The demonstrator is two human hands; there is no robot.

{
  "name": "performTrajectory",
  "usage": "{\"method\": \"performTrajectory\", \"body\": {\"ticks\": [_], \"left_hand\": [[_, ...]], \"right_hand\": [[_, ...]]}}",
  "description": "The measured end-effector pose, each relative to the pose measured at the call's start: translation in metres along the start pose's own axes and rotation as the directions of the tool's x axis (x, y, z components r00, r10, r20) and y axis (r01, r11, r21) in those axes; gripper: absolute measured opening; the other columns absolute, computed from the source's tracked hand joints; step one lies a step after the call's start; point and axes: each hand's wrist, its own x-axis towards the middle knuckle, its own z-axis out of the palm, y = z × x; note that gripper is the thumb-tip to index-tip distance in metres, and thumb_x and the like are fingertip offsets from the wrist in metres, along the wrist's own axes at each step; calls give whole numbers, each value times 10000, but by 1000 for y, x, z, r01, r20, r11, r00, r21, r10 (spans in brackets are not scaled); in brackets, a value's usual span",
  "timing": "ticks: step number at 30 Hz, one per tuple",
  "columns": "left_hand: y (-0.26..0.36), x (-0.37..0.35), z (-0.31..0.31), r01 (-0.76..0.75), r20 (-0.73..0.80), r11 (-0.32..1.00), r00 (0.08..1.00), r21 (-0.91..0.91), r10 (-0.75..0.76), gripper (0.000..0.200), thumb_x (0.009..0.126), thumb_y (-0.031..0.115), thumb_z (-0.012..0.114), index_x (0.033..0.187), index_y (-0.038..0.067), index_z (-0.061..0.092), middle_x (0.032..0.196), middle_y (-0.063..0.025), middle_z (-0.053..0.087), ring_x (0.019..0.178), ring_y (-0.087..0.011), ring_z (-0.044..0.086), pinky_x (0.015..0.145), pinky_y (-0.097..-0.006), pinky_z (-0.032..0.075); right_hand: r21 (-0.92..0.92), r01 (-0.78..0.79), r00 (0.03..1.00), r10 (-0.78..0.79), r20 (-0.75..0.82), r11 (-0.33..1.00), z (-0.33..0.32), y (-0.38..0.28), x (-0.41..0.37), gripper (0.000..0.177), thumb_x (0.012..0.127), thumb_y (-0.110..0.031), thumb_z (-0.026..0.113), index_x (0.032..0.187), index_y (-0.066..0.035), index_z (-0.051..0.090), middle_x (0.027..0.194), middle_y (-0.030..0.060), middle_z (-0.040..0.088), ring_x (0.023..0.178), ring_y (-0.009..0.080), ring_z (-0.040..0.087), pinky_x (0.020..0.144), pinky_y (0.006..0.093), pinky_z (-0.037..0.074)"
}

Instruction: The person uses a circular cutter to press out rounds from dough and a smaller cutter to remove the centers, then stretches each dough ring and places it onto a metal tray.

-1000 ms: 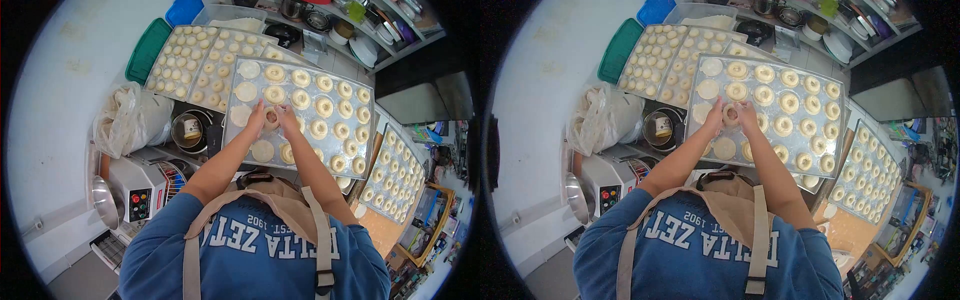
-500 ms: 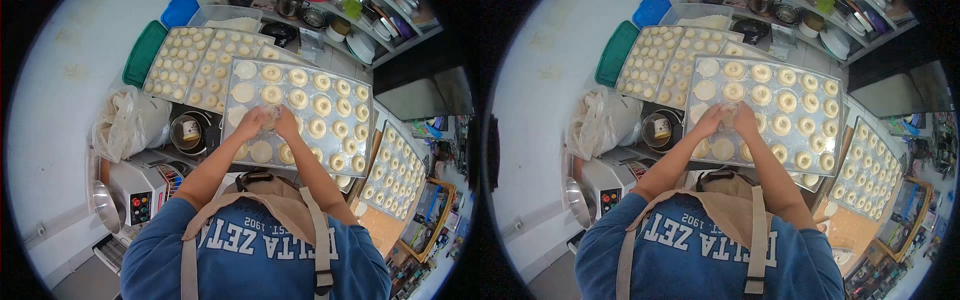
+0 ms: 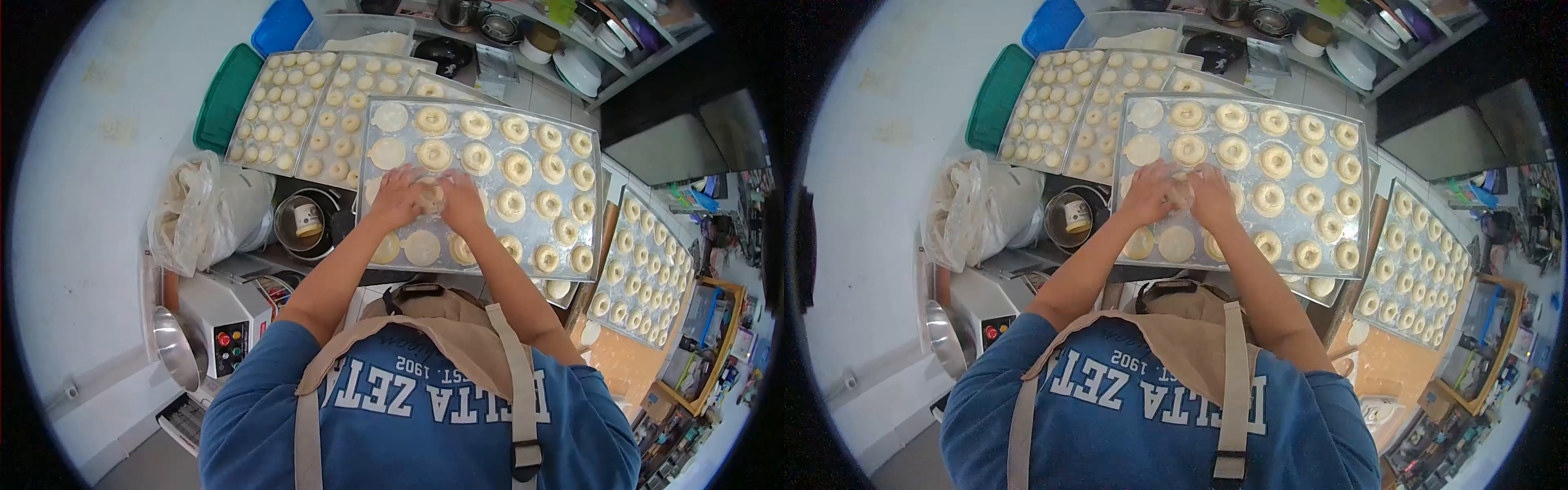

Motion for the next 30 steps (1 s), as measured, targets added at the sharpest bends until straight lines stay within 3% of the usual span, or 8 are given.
{"method": "performTrajectory", "body": {"ticks": [4, 5, 8, 12, 16, 20, 22, 30], "left_hand": [[3, 8, -7, 268, 234, 953, 944, -139, -232, 365, 674, 150, 713, 1024, 118, 615, 1248, -109, 538, 1148, -340, 491, 923, -412, 404], [0, 10, -3, 287, 269, 942, 934, -173, -235, 416, 672, 147, 709, 1071, 112, 598, 1271, -122, 520, 1156, -345, 485, 922, -413, 406], [29, -3, 1, 51, 168, 999, 985, -4, -50, 684, 667, 163, 731, 1294, 126, 461, 1426, -165, 350, 1295, -374, 346, 1023, -457, 312], [75, 1, 7, -53, 172, 998, 984, 44, 45, 942, 678, 207, 756, 1457, 133, 232, 1529, -177, 136, 1390, -392, 171, 1101, -502, 182], [122, 16, 33, -308, 81, 948, 946, -80, 315, 922, 687, 233, 765, 1443, 93, 256, 1518, -176, 179, 1378, -378, 205, 1108, -482, 187], [178, 29, 57, -530, 74, 822, 829, -207, 554, 883, 712, 214, 744, 1439, 84, 260, 1504, -178, 214, 1361, -369, 237, 1107, -472, 197], [208, 30, 71, -580, 128, 776, 775, -246, 619, 863, 719, 203, 733, 1435, 80, 267, 1499, -181, 225, 1352, -372, 251, 1103, -473, 207], [316, -9, 128, -747, 216, 547, 503, -379, 837, 817, 736, 198, 724, 1419, 69, 293, 1472, -203, 268, 1326, -387, 289, 1088, -478, 237]], "right_hand": [[247, -196, 949, 120, 292, 949, -20, 14, 6, 463, 671, 7, 618, 1114, -127, 610, 1318, 162, 462, 1215, 392, 413, 984, 459, 369], [125, -98, 978, 72, 195, 987, -24, 18, -5, 491, 683, -17, 632, 1159, -123, 579, 1331, 167, 458, 1229, 386, 410, 998, 453, 365], [-327, 95, 994, -105, -12, 940, -40, 23, -52, 607, 718, -90, 673, 1295, -113, 489, 1370, 184, 447, 1271, 367, 402, 1038, 437, 354], [10, -173, 970, 172, -171, 985, -75, 60, -125, 621, 751, -166, 712, 1316, -100, 465, 1350, 187, 471, 1277, 351, 409, 1059, 414, 341], [256, -376, 869, 435, -237, 890, -98, 110, -242, 533, 788, -168, 696, 1279, -88, 502, 1278, 175, 531, 1204, 351, 477, 1022, 406, 374], [380, -548, 598, 667, -446, 745, -103, 105, -373, 460, 794, -150, 696, 1218, -50, 549, 1210, 162, 580, 1120, 315, 549, 936, 388, 444], [523, -680, 353, 855, -380, 514, -108, 86, -430, 438, 797, -156, 697, 1201, -52, 564, 1184, 157, 599, 1105, 297, 569, 920, 387, 456], [653, -726, -221, 826, -519, 216, -59, 48, -654, 364, 810, -148, 680, 1144, -35, 588, 1115, 161, 630, 993, 296, 616, 863, 375, 485]]}}
